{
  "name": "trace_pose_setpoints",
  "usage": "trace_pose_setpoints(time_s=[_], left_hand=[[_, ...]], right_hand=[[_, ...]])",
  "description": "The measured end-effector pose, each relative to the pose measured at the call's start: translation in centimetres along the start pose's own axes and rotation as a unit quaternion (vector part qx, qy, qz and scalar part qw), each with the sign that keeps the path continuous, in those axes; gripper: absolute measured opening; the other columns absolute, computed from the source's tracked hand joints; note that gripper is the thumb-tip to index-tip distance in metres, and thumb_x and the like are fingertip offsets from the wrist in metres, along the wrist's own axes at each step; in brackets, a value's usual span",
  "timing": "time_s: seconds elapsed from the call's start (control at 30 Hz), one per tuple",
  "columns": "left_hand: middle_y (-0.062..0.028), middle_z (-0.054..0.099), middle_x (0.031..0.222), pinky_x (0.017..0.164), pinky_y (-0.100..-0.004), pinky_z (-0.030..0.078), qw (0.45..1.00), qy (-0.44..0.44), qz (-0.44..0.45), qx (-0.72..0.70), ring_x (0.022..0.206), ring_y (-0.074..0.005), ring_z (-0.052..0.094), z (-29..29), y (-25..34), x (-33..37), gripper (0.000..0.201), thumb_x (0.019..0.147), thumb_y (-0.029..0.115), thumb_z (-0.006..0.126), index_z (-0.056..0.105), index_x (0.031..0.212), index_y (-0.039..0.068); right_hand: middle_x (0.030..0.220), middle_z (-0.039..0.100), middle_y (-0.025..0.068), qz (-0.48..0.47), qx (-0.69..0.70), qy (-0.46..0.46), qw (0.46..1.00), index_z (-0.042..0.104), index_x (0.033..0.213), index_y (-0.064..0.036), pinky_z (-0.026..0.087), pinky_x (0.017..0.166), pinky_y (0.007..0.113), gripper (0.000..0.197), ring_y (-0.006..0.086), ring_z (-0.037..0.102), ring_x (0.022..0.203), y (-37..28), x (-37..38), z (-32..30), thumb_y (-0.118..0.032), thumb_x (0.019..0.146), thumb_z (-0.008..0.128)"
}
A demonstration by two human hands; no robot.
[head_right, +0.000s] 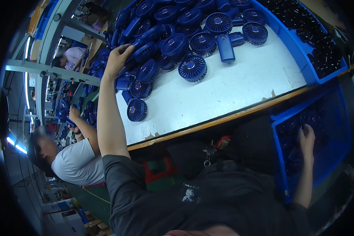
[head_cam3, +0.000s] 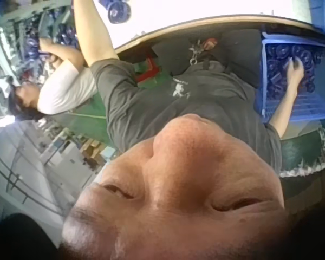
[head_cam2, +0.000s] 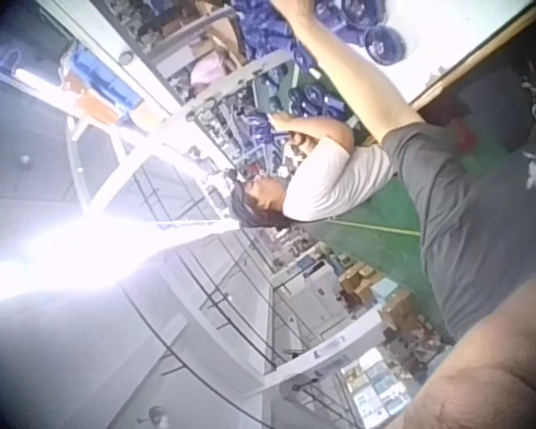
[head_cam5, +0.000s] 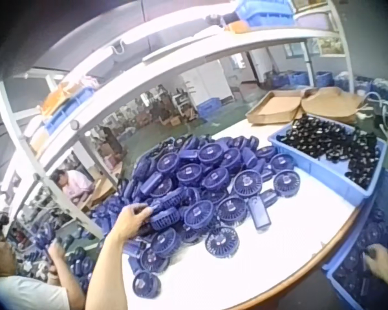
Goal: Assemble handheld electric fans at a factory workstation by attaching components and placing finished units into a bin.
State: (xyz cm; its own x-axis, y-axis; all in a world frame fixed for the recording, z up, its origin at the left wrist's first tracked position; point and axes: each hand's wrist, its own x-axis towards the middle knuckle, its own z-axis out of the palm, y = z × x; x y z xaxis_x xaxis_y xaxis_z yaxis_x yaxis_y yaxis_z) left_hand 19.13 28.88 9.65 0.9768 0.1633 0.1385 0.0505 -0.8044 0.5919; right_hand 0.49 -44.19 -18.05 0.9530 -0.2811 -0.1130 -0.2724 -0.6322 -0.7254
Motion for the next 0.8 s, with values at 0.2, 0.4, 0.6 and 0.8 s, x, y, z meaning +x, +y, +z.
trace_pose_setpoints(time_s=[0.2,0.4,0.6,0.8], left_hand=[[-0.0161,0.069,0.104,0.083,-0.0315,0.05,0.972,0.203,-0.011,-0.121,0.089,-0.0222,0.065,3.0,7.9,-7.8,0.051,0.09,0.03,0.068,0.06,0.126,-0.005],[-0.0251,0.052,0.13,0.105,-0.0431,0.038,0.957,0.214,0.105,-0.162,0.121,-0.037,0.05,15.7,16.4,-22.7,0.052,0.09,0.01,0.064,0.047,0.135,-0.009],[-0.0207,0.04,0.147,0.111,-0.0444,0.037,0.893,0.152,0.085,-0.415,0.135,-0.0334,0.043,18.6,15.5,-26.2,0.071,0.093,0.025,0.063,0.028,0.148,-0.004],[-0.0144,0.067,0.102,0.091,-0.0489,0.051,0.651,-0.003,-0.168,-0.741,0.096,-0.034,0.066,18.6,13.1,-23.6,0.058,0.102,0.049,0.04,0.051,0.128,-0.001]], right_hand=[[0.112,0.066,0.0145,-0.058,0.292,-0.209,0.931,0.057,0.126,0.0042,0.049,0.094,0.032,0.037,0.0192,0.063,0.105,-21.8,-6.1,3.8,-0.007,0.092,0.064],[0.126,0.054,0.0106,-0.094,0.562,-0.407,0.714,0.038,0.14,0.0024,0.046,0.098,0.03,0.052,0.0154,0.056,0.113,-34.2,-8.6,10.0,-0.006,0.094,0.061],[0.102,0.063,0.0115,-0.171,0.329,-0.427,0.824,0.05,0.121,0.0036,0.051,0.083,0.034,0.038,0.0178,0.062,0.094,-35.0,-8.0,10.0,-0.016,0.091,0.065],[0.09,0.064,0.0231,-0.422,0.139,-0.389,0.807,0.054,0.103,0.0041,0.051,0.076,0.046,0.034,0.0426,0.063,0.085,-33.9,-8.1,8.9,-0.025,0.09,0.065]])
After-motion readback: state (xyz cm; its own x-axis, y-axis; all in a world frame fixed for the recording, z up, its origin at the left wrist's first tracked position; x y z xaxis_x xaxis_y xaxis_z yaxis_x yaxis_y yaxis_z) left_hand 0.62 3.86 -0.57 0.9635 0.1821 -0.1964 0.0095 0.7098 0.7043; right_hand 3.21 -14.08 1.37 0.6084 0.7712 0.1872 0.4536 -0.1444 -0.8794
